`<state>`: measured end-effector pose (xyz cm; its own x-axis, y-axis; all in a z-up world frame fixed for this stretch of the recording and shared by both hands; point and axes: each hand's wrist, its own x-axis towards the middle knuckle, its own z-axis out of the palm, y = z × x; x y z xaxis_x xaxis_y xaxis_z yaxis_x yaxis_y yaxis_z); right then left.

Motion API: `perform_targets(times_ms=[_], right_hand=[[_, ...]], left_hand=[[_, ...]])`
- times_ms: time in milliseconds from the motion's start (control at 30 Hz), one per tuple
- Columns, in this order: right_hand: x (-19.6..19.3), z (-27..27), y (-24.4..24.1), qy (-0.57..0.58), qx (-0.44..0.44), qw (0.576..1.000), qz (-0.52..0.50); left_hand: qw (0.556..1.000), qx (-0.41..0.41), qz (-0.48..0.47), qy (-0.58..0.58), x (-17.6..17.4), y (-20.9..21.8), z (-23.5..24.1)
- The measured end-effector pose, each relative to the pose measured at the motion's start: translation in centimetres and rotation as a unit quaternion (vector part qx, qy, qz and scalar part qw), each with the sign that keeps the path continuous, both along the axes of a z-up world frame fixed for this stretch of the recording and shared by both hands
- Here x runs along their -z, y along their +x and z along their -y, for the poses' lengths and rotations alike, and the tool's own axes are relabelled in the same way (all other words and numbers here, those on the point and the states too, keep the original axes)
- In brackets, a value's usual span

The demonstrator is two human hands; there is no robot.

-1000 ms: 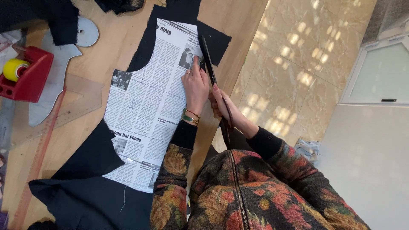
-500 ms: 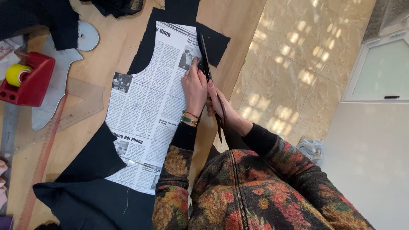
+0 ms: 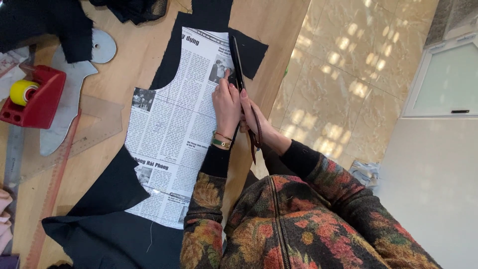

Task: Cutting black fabric according to a paper pattern using large tailor scissors on a workshop table.

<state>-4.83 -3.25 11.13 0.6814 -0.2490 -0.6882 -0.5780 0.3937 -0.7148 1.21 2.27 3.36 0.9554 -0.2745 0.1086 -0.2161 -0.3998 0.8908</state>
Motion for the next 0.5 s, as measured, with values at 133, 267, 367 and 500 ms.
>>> perform_targets(times_ms=[133,267,367,500], right_hand=[[-0.8,-0.2,0.6,-0.001,0.003,1.000,-0.009],[1.1,0.3,0.6,-0.006,0.001,1.000,-0.006],[-0.1,-0.1,0.9,-0.005,0.002,1.000,-0.005],[-1.6,-0.4,1.3,-0.018,-0.005,1.000,-0.004]], left_hand=[[1.000,-0.003,-0.016,-0.013,-2.0,-0.1,-0.5],[0.999,0.000,-0.022,-0.027,-3.5,-0.3,-0.8],[0.999,0.000,-0.028,-0.042,-3.8,-0.3,-0.8],[0.998,-0.002,-0.033,-0.044,-3.9,-0.3,-0.7]])
